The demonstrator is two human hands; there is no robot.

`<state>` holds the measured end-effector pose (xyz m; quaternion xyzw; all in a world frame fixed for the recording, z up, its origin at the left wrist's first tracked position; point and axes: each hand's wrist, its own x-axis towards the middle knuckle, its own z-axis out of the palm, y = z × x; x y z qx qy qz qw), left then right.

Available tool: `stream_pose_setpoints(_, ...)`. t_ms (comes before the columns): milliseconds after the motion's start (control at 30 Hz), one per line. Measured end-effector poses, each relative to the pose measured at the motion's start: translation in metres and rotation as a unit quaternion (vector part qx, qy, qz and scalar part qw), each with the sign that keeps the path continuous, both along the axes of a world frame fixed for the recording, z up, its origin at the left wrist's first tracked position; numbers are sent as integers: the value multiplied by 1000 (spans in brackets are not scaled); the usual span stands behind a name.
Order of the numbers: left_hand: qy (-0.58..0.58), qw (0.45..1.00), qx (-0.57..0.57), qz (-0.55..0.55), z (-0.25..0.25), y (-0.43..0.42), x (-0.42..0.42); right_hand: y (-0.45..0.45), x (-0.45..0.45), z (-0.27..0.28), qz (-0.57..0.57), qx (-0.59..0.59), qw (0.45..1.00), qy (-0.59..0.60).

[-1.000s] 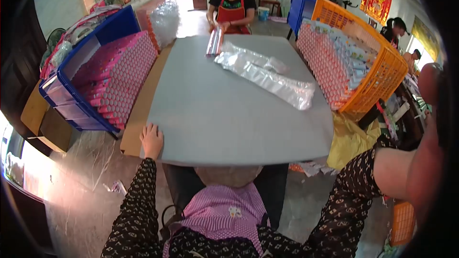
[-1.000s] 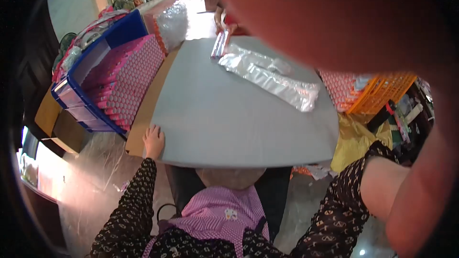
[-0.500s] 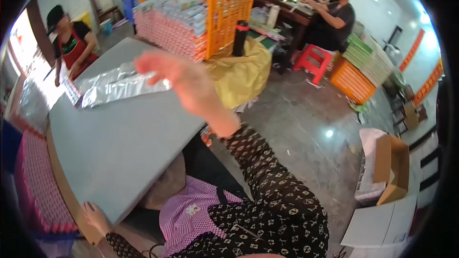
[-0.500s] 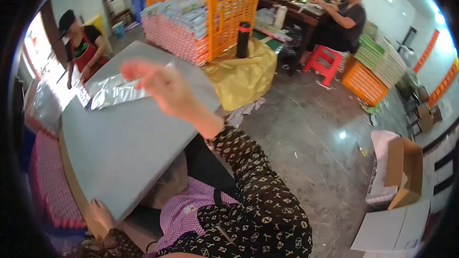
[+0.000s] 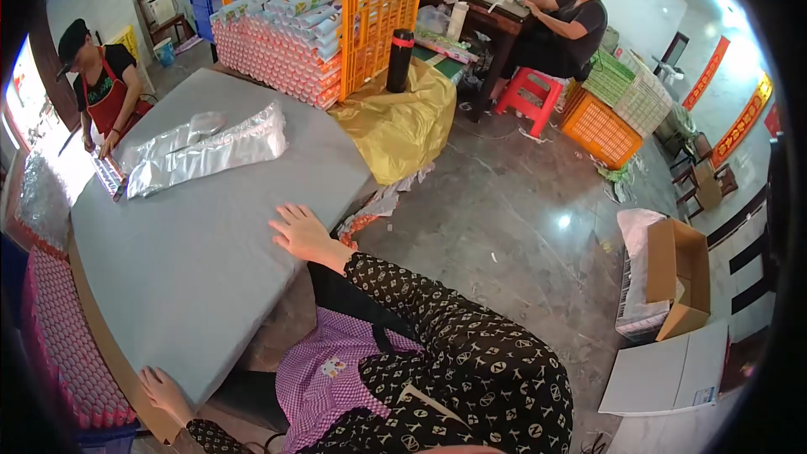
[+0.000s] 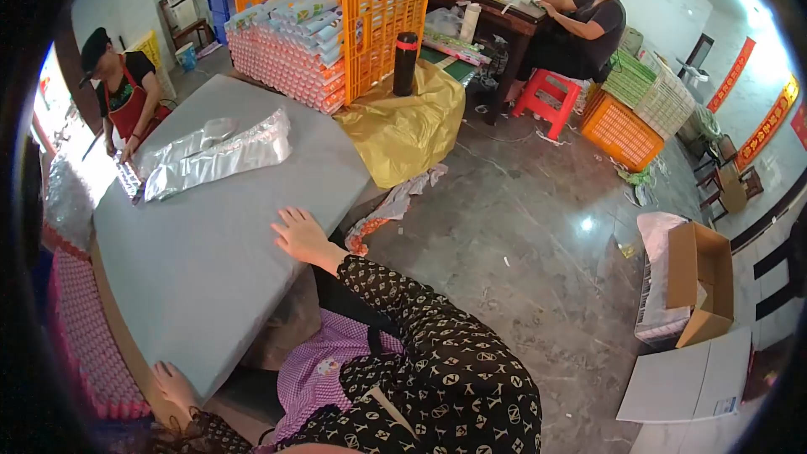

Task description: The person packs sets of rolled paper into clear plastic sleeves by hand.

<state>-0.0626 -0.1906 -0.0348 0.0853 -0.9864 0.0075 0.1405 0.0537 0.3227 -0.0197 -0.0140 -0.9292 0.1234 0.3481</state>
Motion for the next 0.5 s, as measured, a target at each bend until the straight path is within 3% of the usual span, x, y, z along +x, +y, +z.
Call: stream_pose_setpoints(500, -29, 1000, -1, -2, 10, 3, 5, -2, 0, 4, -6, -29, 1000, -4)
